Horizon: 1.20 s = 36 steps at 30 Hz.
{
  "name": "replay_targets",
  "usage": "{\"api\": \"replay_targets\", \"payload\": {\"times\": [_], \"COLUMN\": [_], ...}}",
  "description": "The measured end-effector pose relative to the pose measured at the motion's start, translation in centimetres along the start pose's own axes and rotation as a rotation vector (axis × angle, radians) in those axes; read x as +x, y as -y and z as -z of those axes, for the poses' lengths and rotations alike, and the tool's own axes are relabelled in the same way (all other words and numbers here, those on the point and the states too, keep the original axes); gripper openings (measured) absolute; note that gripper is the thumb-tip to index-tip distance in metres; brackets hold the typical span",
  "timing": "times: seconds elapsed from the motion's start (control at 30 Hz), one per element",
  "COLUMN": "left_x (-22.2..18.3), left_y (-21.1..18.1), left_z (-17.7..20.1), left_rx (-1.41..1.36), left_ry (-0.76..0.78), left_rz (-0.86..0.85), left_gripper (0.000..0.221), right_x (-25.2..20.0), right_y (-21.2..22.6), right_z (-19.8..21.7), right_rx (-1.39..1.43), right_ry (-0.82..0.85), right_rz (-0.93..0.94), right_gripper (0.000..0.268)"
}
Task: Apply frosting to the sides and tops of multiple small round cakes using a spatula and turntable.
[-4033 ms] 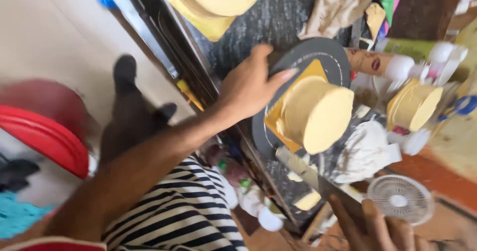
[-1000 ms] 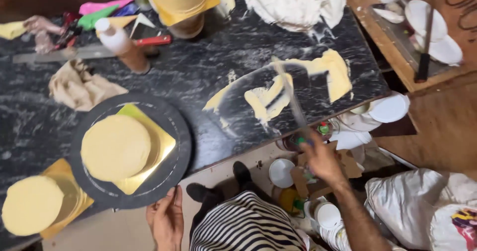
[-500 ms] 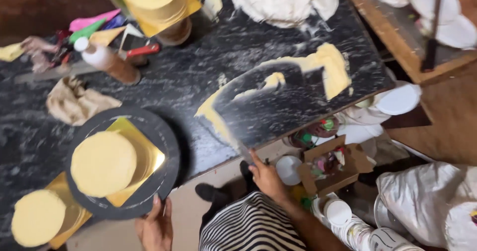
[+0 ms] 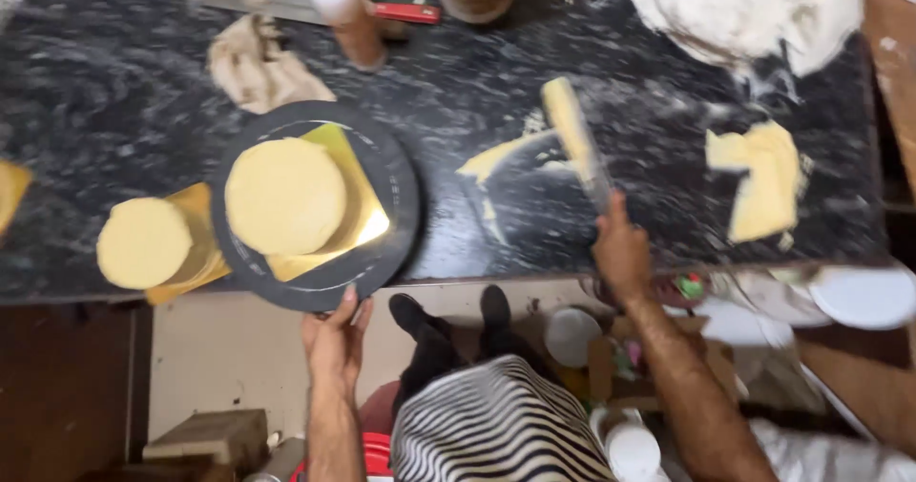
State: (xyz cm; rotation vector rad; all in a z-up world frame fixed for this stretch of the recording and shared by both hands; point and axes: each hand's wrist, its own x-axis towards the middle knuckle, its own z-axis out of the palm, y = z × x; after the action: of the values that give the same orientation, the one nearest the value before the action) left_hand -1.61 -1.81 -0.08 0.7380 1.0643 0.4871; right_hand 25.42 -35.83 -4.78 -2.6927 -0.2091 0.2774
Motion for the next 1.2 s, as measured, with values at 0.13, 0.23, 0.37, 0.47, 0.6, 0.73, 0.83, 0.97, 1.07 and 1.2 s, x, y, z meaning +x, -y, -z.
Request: {"api": "replay_targets", "payload": {"times": [0.13, 0.23, 0.37, 0.47, 0.6, 0.73, 0.83, 0.97, 1.07, 1.2], "left_x": [-1.3, -0.6, 0.5, 0.7, 2.5, 2.7, 1.5, 2.1, 2.2, 1.6], "left_y": [-1.6, -1.3, -1.7, -2.2, -2.4, -1.2, -2.7, -3.7, -4.1, -4.0], "left_z": [-1.3, -0.1, 1.2, 2.3, 2.7, 4.2, 2.2, 2.0, 2.5, 2.5], "left_rx": [0.029, 0.015, 0.019, 0.042, 0.062, 0.020, 0.078, 0.081, 0.082, 0.120], "left_ry": [-0.075, -0.004, -0.051, -0.089, -0.068, -0.024, 0.050, 0.122, 0.151, 0.169], "left_rz": [0.006, -0.017, -0.013, -0.008, -0.001, -0.009, 0.037, 0.050, 0.108, 0.138], "left_gripper": [0.049, 0.042, 0.039, 0.041, 0.042, 0.043, 0.047, 0.051, 0.054, 0.055], "right_x": [-1.6, -5.0, -11.4, -12.6, -9.4, -10.6, -10.5, -9.8, -9.2, -12.4], "right_y": [6.6, -0.7, -10.6, -16.6, -17.4, -14.8, -10.6, -11.8, -12.9, -10.4], "right_z": [0.7, -2.5, -1.6, 1.1, 2.6, -3.9, -5.7, -5.3, -4.8, -7.0], "right_rx": [-0.157, -0.135, 0.416, 0.661, 0.117, -0.359, -0.358, -0.200, 0.536, 1.138], "right_ry": [0.290, 0.355, 0.632, 0.792, 0.072, -0.152, -0.145, -0.170, -0.064, 0.157], "right_rz": [0.221, 0.357, 0.137, -0.425, -0.038, 0.046, 0.024, 0.020, -0.209, -0.664], "right_gripper": [0.056, 0.063, 0.058, 0.055, 0.031, 0.080, 0.082, 0.070, 0.044, 0.022]}}
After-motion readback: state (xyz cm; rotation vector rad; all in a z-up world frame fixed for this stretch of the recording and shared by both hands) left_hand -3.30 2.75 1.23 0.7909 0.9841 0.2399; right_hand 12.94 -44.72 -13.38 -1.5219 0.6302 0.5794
